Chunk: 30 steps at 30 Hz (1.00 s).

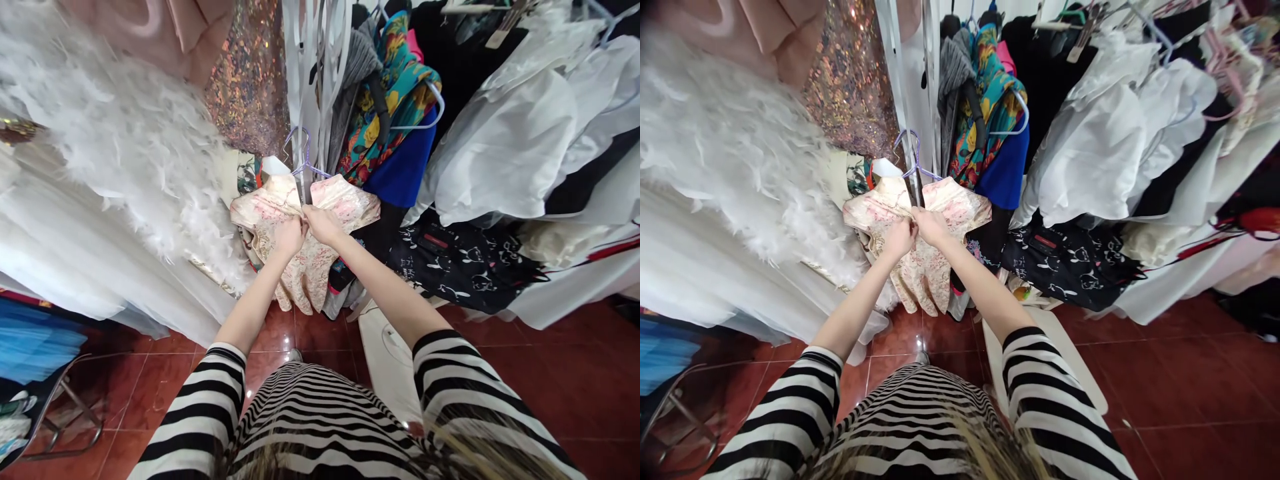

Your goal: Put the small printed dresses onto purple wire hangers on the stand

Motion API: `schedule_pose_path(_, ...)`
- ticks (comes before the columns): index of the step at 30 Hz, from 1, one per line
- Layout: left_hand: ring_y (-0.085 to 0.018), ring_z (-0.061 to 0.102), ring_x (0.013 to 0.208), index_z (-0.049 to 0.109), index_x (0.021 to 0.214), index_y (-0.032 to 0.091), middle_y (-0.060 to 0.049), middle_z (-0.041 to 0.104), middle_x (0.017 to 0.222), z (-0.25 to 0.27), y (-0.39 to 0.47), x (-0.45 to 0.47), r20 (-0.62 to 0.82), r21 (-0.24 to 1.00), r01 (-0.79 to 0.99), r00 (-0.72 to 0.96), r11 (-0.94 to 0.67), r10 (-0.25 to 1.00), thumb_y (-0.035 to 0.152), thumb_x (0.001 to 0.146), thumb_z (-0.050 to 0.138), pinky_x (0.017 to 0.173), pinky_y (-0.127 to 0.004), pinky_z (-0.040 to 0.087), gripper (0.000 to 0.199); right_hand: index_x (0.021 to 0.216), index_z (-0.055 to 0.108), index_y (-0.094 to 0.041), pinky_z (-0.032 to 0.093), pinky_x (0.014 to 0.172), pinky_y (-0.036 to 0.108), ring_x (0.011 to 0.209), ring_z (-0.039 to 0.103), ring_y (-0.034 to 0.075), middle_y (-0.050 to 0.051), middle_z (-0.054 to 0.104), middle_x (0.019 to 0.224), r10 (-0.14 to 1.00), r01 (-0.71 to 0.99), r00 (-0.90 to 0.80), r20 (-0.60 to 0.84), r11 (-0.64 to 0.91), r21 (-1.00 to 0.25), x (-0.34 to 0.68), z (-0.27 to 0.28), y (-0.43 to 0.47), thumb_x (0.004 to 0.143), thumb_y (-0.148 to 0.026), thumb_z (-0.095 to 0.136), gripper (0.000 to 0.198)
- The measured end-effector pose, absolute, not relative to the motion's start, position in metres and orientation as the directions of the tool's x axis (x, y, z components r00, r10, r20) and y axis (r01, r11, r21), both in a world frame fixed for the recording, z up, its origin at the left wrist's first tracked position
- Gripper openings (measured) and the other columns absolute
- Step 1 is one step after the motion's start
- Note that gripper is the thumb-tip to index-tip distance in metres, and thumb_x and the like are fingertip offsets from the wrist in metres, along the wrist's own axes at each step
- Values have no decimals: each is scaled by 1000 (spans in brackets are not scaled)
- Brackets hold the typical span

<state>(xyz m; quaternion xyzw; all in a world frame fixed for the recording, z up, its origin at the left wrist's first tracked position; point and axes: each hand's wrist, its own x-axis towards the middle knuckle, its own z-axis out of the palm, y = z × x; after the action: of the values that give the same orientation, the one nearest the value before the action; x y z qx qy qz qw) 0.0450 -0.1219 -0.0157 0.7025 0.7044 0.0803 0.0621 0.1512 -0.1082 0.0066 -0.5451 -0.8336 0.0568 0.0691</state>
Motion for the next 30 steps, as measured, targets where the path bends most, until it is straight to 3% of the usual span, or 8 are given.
schedule_pose_path(8, -29, 71, 110, 71, 112, 18, -15, 77, 110, -6, -116, 51, 24, 204, 978, 46, -50, 999, 27, 99, 44, 88, -34, 52, 31, 110, 65, -23, 39, 67, 31, 95, 68, 27, 11, 67, 122, 919, 905, -376, 121, 392, -166, 158, 12, -88, 94, -13, 44, 28)
schedule_pose_path(19, -29, 71, 111, 70, 119, 15, -18, 76, 112, -4, -124, 46, -79, 84, 995, 59, -52, 995, 23, 98, 43, 91, -36, 54, 35, 123, 68, -25, 41, 70, 32, 101, 67, 27, 12, 67, 124, 915, 909, -383, 127, 398, -126, 147, 26, -60, 96, -11, 42, 40)
schedule_pose_path(30, -27, 72, 111, 72, 113, 16, -17, 77, 112, -5, -128, 42, -109, 116, 993, 45, -32, 993, 27, 99, 48, 89, -33, 54, 30, 111, 70, -24, 39, 69, 31, 97, 67, 26, 12, 68, 119, 913, 920, -338, 228, 372, -124, 142, 39, -34, 95, -11, 41, 36)
